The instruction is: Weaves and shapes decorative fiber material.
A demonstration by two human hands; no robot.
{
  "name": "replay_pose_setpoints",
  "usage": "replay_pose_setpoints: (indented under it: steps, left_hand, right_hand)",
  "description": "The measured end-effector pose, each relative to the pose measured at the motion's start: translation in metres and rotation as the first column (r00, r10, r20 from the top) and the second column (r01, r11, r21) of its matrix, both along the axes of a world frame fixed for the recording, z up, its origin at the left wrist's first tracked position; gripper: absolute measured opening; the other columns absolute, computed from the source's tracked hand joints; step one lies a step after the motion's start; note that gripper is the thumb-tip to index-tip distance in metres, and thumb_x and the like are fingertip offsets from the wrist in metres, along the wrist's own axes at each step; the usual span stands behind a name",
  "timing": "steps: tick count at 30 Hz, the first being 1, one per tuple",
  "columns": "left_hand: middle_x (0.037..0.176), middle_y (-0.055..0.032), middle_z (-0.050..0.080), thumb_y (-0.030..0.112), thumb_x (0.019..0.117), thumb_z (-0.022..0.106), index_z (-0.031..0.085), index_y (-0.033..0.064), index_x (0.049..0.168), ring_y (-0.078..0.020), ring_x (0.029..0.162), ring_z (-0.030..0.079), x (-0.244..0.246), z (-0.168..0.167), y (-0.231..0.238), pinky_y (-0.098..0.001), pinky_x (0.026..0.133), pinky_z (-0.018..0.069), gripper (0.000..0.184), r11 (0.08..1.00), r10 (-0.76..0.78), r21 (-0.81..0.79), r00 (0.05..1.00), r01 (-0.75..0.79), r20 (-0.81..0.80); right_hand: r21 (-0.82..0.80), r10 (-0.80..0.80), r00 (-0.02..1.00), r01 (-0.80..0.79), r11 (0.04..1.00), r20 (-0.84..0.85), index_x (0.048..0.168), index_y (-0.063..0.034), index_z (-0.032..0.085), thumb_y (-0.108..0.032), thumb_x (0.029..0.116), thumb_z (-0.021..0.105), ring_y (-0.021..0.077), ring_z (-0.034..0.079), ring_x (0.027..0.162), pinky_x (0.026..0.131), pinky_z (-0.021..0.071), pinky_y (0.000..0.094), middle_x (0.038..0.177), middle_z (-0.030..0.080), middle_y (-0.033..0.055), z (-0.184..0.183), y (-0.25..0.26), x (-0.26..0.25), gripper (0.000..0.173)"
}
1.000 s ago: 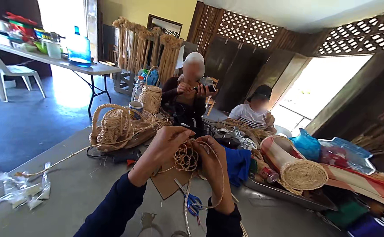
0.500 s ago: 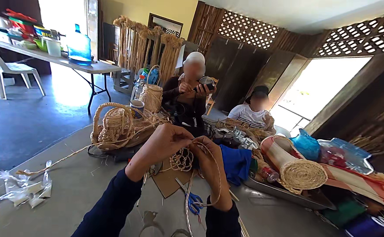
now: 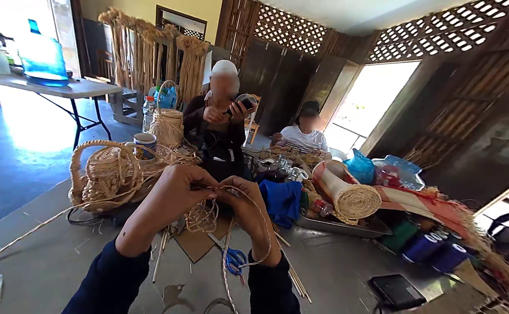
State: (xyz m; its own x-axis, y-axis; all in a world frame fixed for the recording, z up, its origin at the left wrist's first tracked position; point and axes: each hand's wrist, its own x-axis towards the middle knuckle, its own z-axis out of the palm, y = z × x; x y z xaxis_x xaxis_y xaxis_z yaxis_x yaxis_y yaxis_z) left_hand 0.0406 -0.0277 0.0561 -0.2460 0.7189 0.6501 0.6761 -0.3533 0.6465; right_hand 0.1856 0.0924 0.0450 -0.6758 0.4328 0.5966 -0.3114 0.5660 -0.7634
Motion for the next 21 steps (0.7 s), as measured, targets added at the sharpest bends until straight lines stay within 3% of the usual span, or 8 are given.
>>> replay_pose_setpoints:
  steps: [11,16,21]
  left_hand:
    - [0.082,0.0085,0.073,0.008,0.0823,0.080,0.078,0.0125,0.089,0.0047,0.074,0.067,0.009,0.001,-0.003,-0.0137,0.068,0.0562,0.008,0.998,0.062,0.032,0.998,-0.063,0.007]
    - [0.078,0.0071,0.073,0.007,0.0823,0.080,0.077,0.0121,0.087,0.0045,0.071,0.066,0.013,-0.001,0.002,-0.0137,0.066,0.0551,0.007,0.990,0.140,0.014,0.990,-0.141,0.025]
    - [0.077,0.0051,0.071,0.009,0.0823,0.075,0.075,0.0112,0.085,0.0039,0.069,0.065,0.017,-0.003,0.005,-0.0156,0.065,0.0545,0.003,0.973,0.232,0.017,0.971,-0.231,-0.055]
  right_hand:
    - [-0.313,0.204,0.974,-0.226,0.923,-0.100,0.087,-0.0024,0.072,0.007,0.0903,0.063,-0.0002,0.066,0.075,0.076,0.0559,0.0188,0.078,0.071,-0.0032,-0.003,0.008,0.002,0.014]
    - [-0.280,0.148,0.987,-0.161,0.946,-0.066,0.088,0.0001,0.072,0.006,0.0914,0.063,0.0000,0.066,0.074,0.075,0.0562,0.0187,0.077,0.071,-0.0021,-0.002,0.006,0.001,0.011]
    - [-0.179,0.027,1.000,-0.027,0.984,-0.002,0.089,0.0021,0.072,0.004,0.0914,0.066,-0.0021,0.064,0.073,0.073,0.0542,0.0165,0.077,0.070,-0.0019,0.001,0.001,0.000,0.006]
